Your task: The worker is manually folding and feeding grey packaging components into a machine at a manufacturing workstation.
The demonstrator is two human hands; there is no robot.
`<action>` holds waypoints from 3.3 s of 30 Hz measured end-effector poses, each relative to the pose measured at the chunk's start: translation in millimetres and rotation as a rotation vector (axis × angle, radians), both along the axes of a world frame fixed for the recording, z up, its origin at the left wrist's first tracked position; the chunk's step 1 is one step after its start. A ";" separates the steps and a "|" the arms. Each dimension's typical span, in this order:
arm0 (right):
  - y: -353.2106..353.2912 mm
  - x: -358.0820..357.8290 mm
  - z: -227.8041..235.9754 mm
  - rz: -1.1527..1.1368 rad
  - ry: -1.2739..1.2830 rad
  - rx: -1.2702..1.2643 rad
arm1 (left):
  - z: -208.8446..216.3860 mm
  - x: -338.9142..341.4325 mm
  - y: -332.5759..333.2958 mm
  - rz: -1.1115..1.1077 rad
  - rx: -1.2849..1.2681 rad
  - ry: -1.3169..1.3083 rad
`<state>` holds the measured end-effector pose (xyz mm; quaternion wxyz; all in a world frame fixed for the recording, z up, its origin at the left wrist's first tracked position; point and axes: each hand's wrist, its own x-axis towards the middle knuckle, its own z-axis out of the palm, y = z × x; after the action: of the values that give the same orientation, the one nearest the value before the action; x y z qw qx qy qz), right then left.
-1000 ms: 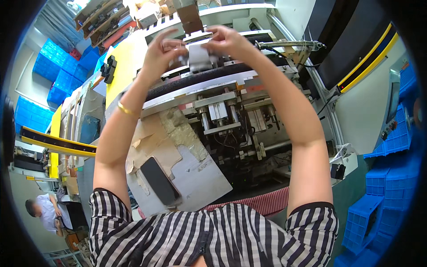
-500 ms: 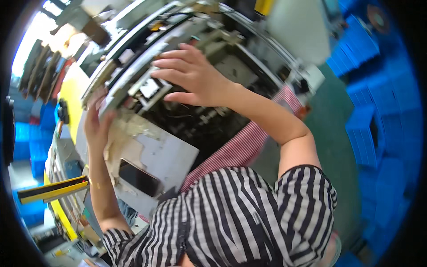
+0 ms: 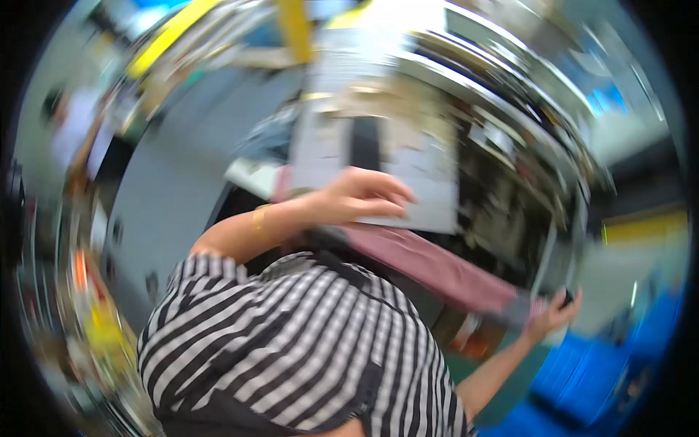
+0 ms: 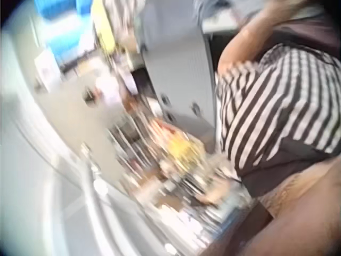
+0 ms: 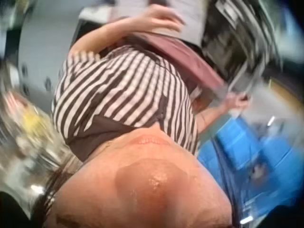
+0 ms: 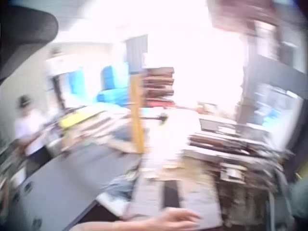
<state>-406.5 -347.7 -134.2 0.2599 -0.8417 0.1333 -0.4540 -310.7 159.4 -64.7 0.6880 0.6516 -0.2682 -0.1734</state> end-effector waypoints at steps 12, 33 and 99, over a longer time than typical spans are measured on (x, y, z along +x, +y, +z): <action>468.8 9.1 35.1 2.237 0.643 -0.481 | -100.2 -228.6 78.7 0.672 -0.717 0.492; 572.3 -28.6 25.9 2.428 0.820 -0.846 | -367.0 -639.7 95.4 2.012 -0.906 1.084; 118.3 290.3 98.3 1.071 0.340 0.439 | 54.4 261.7 -145.1 -0.082 0.317 -0.579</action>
<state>-116.2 -229.4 -35.9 0.5952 -0.7793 -0.1787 -0.0808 -49.0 14.3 -10.4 0.4655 0.7615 -0.4484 -0.0483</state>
